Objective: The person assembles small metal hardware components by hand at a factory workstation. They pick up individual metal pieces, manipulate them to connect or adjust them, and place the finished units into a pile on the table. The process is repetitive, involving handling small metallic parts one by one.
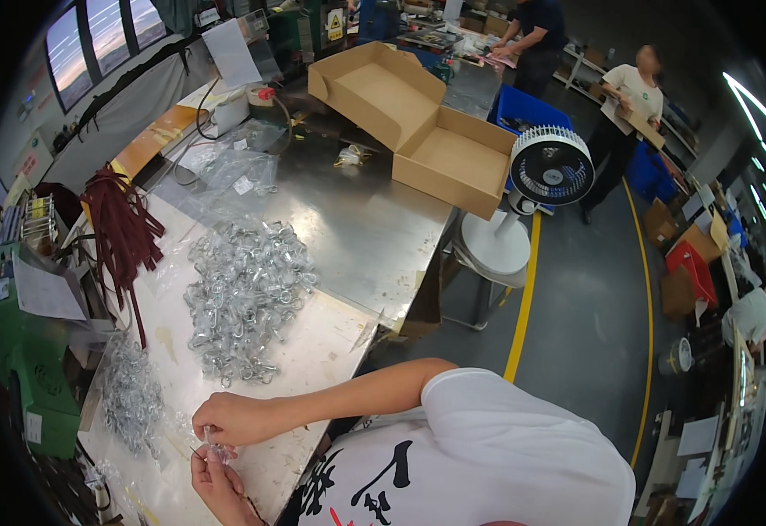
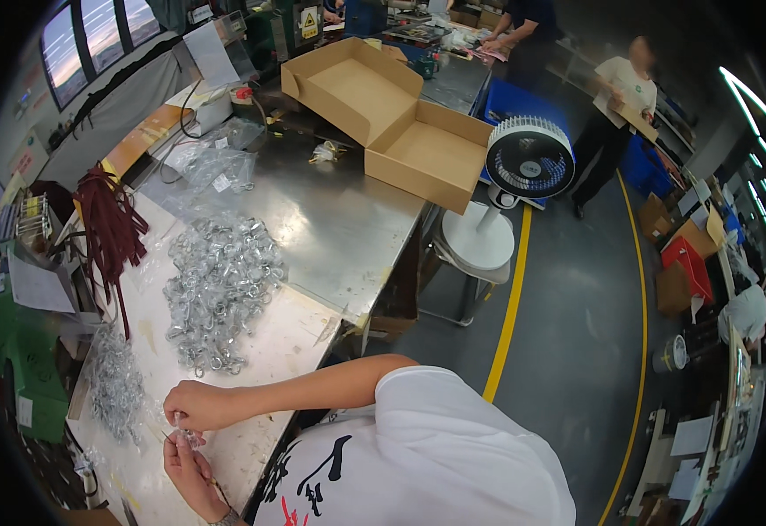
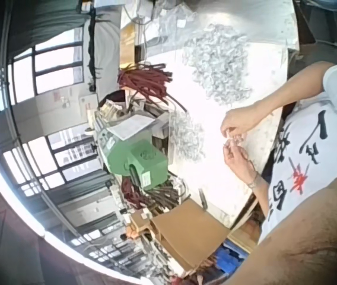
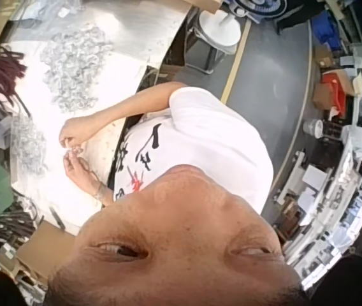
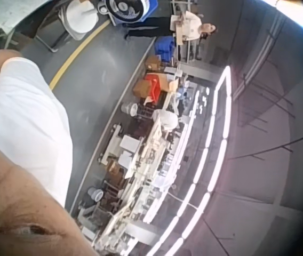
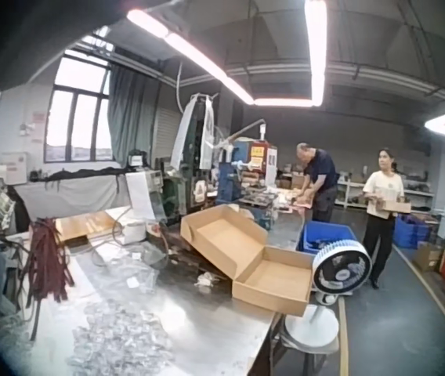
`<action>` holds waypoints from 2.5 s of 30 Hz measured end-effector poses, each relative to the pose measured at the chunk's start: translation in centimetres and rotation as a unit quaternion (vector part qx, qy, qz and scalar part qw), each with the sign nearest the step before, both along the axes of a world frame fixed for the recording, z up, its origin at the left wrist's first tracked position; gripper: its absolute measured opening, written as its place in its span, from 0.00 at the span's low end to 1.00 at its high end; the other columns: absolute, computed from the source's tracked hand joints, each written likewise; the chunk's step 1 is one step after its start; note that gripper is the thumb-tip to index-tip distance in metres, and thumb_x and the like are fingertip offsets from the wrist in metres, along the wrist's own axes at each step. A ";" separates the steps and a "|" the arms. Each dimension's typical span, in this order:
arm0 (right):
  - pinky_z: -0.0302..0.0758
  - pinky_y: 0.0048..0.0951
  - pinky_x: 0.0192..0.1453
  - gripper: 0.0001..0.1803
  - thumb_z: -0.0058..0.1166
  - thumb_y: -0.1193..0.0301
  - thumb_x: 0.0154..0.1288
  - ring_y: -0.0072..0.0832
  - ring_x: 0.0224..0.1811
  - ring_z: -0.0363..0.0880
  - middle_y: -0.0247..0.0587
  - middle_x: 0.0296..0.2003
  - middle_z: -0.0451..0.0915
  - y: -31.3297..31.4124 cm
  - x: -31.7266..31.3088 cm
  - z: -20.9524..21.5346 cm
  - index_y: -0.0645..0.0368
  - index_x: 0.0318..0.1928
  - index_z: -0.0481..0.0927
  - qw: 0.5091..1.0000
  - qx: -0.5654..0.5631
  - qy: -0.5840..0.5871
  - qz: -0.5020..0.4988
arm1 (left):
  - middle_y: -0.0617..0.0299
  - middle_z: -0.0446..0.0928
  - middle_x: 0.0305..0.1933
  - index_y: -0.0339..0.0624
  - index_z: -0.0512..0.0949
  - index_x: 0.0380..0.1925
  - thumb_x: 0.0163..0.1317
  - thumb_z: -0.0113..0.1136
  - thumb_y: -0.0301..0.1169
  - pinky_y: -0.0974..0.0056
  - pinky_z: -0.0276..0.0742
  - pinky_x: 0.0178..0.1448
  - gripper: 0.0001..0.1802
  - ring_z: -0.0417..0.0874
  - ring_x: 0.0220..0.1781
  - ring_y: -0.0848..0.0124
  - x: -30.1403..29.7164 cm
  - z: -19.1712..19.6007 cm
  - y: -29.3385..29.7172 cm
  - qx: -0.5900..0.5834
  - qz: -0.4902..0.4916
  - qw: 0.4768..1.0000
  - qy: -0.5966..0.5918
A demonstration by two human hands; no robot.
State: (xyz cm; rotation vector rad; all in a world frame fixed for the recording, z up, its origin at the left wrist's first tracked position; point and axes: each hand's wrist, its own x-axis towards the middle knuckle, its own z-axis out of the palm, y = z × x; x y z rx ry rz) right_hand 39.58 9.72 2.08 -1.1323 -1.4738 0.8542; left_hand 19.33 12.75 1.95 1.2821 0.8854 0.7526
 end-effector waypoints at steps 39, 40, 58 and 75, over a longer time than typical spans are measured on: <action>0.83 0.29 0.54 0.17 0.60 0.64 0.79 0.23 0.47 0.87 0.41 0.45 0.91 -0.2 -1.9 -1.1 0.66 0.50 0.90 0.912 -0.232 0.333 -0.062 | 0.62 0.89 0.37 0.32 0.84 0.51 0.72 0.67 0.27 0.76 0.61 0.22 0.11 0.67 0.20 0.87 -0.3 0.8 -0.1 0.001 0.078 0.996 0.037; 0.83 0.28 0.54 0.17 0.60 0.63 0.79 0.22 0.47 0.87 0.40 0.44 0.91 -0.1 -1.8 -1.1 0.66 0.50 0.90 0.914 -0.232 0.325 -0.071 | 0.64 0.88 0.35 0.33 0.84 0.50 0.72 0.67 0.27 0.76 0.60 0.22 0.11 0.66 0.20 0.87 -0.4 1.2 -0.2 0.002 0.083 0.996 0.034; 0.83 0.28 0.54 0.18 0.55 0.64 0.81 0.23 0.46 0.87 0.45 0.49 0.91 -0.1 -2.1 -0.7 0.68 0.48 0.90 0.922 -0.231 0.311 -0.021 | 0.60 0.89 0.37 0.36 0.84 0.49 0.75 0.64 0.28 0.77 0.58 0.22 0.09 0.66 0.20 0.88 -0.9 1.4 -1.0 0.009 0.139 0.990 0.009; 0.83 0.29 0.57 0.19 0.51 0.64 0.81 0.28 0.49 0.90 0.46 0.48 0.91 0.3 -1.9 -0.6 0.68 0.51 0.88 0.904 -0.278 0.326 0.017 | 0.66 0.89 0.40 0.32 0.83 0.52 0.76 0.62 0.23 0.76 0.63 0.33 0.09 0.74 0.30 0.87 -0.3 -0.1 -1.8 0.142 0.177 0.972 0.066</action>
